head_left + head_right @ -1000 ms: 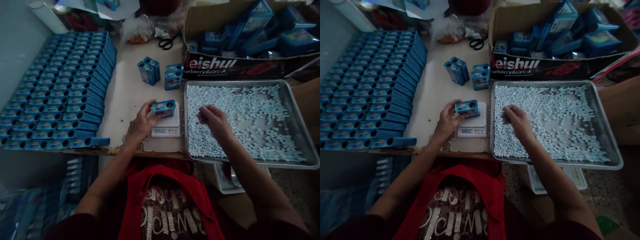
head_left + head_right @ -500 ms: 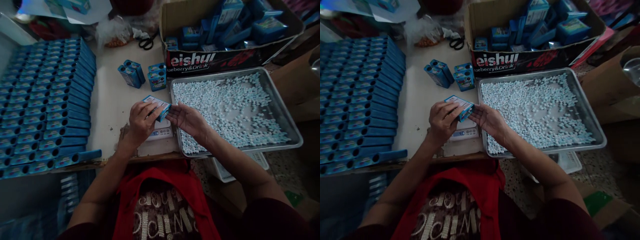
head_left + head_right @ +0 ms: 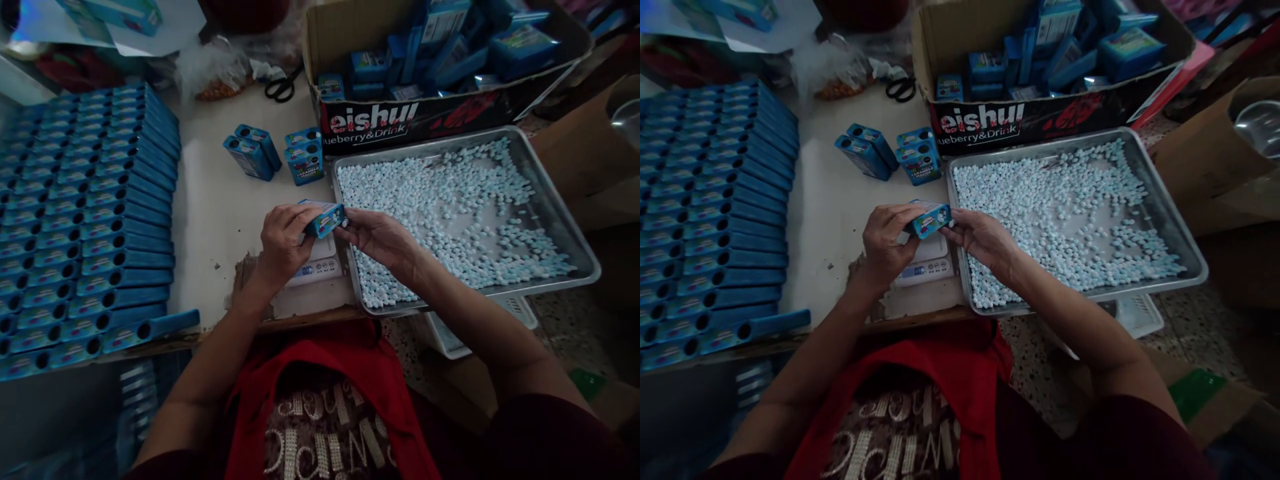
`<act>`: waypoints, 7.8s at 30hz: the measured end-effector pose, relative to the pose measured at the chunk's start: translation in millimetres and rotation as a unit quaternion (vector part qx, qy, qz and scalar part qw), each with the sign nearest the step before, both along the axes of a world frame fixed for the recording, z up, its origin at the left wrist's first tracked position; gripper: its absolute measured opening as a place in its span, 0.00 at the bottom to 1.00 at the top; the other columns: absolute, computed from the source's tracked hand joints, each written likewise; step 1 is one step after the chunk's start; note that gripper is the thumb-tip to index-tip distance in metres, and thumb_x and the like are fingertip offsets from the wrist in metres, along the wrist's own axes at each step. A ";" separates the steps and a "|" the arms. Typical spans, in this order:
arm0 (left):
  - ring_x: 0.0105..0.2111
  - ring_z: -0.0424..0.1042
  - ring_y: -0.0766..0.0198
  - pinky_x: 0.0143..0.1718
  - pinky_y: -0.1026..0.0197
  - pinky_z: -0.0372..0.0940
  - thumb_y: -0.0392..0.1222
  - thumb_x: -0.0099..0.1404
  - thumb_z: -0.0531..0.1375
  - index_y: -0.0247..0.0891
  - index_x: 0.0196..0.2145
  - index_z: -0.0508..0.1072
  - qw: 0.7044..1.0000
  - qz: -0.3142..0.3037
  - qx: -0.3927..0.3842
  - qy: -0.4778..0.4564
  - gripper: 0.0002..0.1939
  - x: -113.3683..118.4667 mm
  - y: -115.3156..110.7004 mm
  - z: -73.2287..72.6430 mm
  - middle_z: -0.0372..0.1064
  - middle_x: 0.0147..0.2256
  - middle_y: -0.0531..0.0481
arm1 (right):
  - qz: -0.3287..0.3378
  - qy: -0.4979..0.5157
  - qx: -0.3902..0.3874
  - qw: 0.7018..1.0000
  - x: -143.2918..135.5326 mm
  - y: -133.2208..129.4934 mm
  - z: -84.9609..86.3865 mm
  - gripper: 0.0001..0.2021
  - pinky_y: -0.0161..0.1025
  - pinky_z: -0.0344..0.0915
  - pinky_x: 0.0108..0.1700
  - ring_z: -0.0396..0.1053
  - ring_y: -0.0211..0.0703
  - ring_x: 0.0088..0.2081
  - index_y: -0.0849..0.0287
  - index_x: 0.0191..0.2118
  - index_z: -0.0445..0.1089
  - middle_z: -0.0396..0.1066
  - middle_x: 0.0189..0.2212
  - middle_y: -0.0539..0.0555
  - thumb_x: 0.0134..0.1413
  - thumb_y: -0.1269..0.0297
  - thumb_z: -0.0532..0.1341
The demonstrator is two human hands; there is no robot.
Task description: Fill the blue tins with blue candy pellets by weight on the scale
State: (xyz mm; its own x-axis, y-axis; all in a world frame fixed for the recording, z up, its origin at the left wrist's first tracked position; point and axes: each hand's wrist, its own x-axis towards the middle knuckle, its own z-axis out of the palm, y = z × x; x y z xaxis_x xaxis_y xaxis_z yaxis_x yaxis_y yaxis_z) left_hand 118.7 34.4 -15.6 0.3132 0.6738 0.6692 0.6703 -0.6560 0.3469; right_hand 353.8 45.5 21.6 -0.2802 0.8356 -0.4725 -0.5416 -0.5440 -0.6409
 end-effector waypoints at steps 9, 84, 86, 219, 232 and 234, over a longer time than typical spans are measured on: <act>0.48 0.86 0.51 0.51 0.51 0.85 0.49 0.65 0.76 0.43 0.57 0.79 0.942 0.099 -0.200 -0.250 0.25 -50.0 -9.0 27.2 0.83 0.52 0.46 | 0.073 -0.532 0.328 0.777 65.2 38.0 -8.4 0.13 0.69 0.82 0.66 0.85 0.68 0.60 0.52 0.55 0.90 0.89 0.52 0.62 0.71 0.58 0.73; 0.47 0.88 0.53 0.52 0.53 0.84 0.40 0.64 0.84 0.43 0.53 0.83 0.955 0.002 -0.253 -0.151 0.24 -10.5 3.9 15.3 0.87 0.48 0.49 | -0.056 -0.301 0.230 0.924 54.1 24.9 12.1 0.21 0.42 0.70 0.33 0.75 0.47 0.40 0.45 0.43 0.76 0.85 0.51 0.58 0.79 0.36 0.60; 0.48 0.88 0.52 0.52 0.54 0.83 0.36 0.64 0.83 0.43 0.53 0.83 0.968 -0.021 -0.213 -0.128 0.23 9.1 9.5 27.2 0.88 0.49 0.49 | -0.089 -0.252 0.217 0.939 36.3 28.6 27.2 0.19 0.41 0.75 0.36 0.78 0.49 0.45 0.45 0.41 0.72 0.84 0.54 0.57 0.80 0.38 0.61; 0.54 0.87 0.50 0.58 0.47 0.87 0.45 0.66 0.79 0.45 0.56 0.87 0.898 0.104 -0.340 -0.258 0.21 -108.6 -59.5 7.5 0.81 0.60 0.43 | 0.372 -0.596 0.618 0.353 -55.3 72.1 98.7 0.20 0.46 0.76 0.44 0.80 0.53 0.41 0.48 0.41 0.88 0.78 0.39 0.56 0.55 0.85 0.70; 0.54 0.87 0.50 0.61 0.45 0.86 0.37 0.66 0.77 0.43 0.57 0.87 0.905 0.114 -0.344 -0.223 0.22 -106.5 -62.4 10.1 0.84 0.57 0.45 | 0.290 -0.592 0.617 0.430 -55.0 39.3 106.7 0.20 0.59 0.80 0.59 0.87 0.64 0.57 0.48 0.48 0.87 0.91 0.52 0.58 0.72 0.76 0.59; 0.54 0.87 0.50 0.62 0.45 0.86 0.38 0.66 0.77 0.43 0.57 0.87 0.906 0.113 -0.344 -0.221 0.22 -107.0 -63.1 11.6 0.84 0.57 0.45 | 0.219 -0.582 0.627 0.470 -37.1 44.4 100.5 0.16 0.63 0.78 0.66 0.86 0.65 0.59 0.46 0.47 0.86 0.90 0.53 0.57 0.74 0.72 0.60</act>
State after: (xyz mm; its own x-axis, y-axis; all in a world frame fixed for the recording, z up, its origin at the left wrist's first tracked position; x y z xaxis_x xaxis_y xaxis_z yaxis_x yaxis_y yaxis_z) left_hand 11.7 -28.7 -4.0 -0.0808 0.9924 0.0931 0.4564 -0.0462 0.8886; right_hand 316.8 90.0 122.1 -0.7164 0.6437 0.2690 0.5595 0.7604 -0.3297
